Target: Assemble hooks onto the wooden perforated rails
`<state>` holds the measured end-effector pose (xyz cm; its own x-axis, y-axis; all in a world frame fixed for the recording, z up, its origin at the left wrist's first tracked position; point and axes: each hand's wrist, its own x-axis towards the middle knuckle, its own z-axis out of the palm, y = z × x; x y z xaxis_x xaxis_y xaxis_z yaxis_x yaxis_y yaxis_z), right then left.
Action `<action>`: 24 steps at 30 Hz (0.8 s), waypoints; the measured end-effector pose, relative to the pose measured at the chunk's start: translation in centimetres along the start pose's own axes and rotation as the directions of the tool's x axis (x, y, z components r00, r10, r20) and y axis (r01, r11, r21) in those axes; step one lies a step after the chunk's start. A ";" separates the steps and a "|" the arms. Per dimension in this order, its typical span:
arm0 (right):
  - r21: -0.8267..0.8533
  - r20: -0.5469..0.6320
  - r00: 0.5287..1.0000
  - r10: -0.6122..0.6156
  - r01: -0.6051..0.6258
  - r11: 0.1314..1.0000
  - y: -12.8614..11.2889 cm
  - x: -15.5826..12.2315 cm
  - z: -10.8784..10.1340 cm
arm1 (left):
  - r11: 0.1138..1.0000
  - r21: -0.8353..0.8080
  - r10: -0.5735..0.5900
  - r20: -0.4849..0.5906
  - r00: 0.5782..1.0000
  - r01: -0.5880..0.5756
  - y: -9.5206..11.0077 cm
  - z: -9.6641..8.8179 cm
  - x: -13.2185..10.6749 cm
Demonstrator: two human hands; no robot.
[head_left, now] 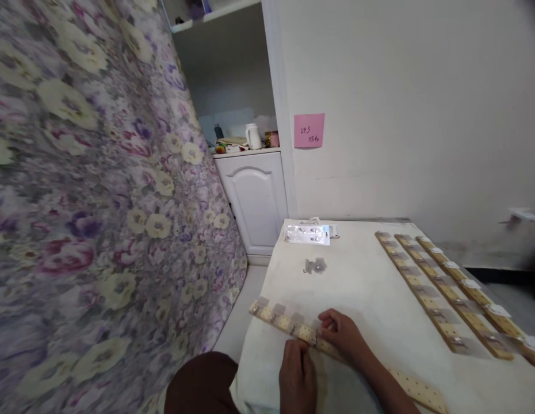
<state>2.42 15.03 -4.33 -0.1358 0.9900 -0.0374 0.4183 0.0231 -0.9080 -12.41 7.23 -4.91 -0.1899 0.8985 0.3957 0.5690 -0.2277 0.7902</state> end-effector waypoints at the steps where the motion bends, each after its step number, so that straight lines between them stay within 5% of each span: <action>1: -0.010 -0.001 1.000 0.009 -0.009 1.000 0.0 0.0 0.1 | 1.000 -0.009 0.000 0.002 1.000 0.000 -0.1 0.1 0.0; 15: -0.036 0.020 0.996 0.090 -0.089 0.995 0.1 0.7 0.4 | 0.998 -0.054 -0.025 -0.036 0.999 0.023 -0.9 1.0 -0.3; 24: 0.014 -0.011 0.999 -0.030 0.030 0.999 0.8 1.8 -1.1 | 0.999 -0.038 -0.013 -0.018 1.000 0.012 -1.8 1.0 -0.2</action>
<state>3.44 17.00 -4.65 -0.1383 0.9904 -0.0056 0.4011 0.0509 -0.9146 -12.61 7.83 -6.94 -0.2115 0.8945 0.3937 0.5354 -0.2310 0.8124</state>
